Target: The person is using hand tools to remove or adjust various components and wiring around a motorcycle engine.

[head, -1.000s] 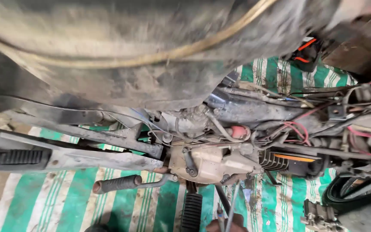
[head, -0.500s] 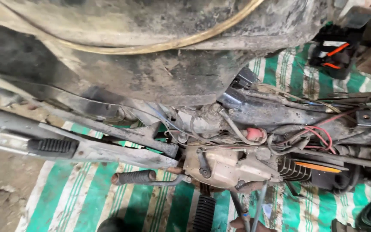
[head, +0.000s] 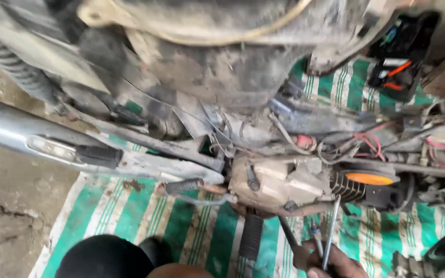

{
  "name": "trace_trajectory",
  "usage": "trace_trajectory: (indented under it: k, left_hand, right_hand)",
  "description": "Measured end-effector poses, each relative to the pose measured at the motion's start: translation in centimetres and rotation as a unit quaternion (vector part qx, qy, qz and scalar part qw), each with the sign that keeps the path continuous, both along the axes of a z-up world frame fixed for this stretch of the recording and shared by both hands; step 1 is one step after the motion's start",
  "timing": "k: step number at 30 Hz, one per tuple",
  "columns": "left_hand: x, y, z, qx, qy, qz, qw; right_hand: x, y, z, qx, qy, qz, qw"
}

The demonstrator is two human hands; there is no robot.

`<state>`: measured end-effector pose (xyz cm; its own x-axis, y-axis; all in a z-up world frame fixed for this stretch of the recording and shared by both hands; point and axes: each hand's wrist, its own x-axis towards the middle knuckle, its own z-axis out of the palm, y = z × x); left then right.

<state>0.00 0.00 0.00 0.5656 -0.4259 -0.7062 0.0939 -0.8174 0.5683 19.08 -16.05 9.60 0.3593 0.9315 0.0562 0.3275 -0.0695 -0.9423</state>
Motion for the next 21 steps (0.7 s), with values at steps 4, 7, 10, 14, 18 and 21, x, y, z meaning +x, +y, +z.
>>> trace_trajectory:
  k: [4, 7, 10, 14, 18, 21]
  left_hand:
    - [-1.7, 2.6, 5.5, 0.004, 0.004, -0.038, 0.999]
    - [-4.5, 6.6, 10.7, 0.010, 0.015, -0.065, 0.998]
    - [-6.0, 9.7, 15.6, -0.021, -0.072, 0.067, 0.995]
    - [-8.1, 10.7, 19.6, -0.230, -0.178, 0.591, 0.753]
    - [-7.5, 7.9, 14.8, -0.369, -0.093, 0.684, 0.623]
    - [-7.4, 4.7, 14.5, -0.455, -0.017, 0.713, 0.534]
  right_hand:
    - [-1.0, 2.3, 3.3, -0.159, 0.076, -0.105, 0.979]
    - [-2.7, 5.2, 5.9, -0.158, 0.145, -0.080, 0.974]
    - [-4.7, 7.1, 8.0, -0.145, 0.140, -0.080, 0.976]
    - [-7.2, 8.3, 8.4, -0.210, -0.002, -0.090, 0.974]
    - [-12.1, 9.6, 8.4, -0.131, 0.151, -0.157, 0.967]
    - [-13.5, 10.1, 7.1, -0.111, 0.151, -0.117, 0.975]
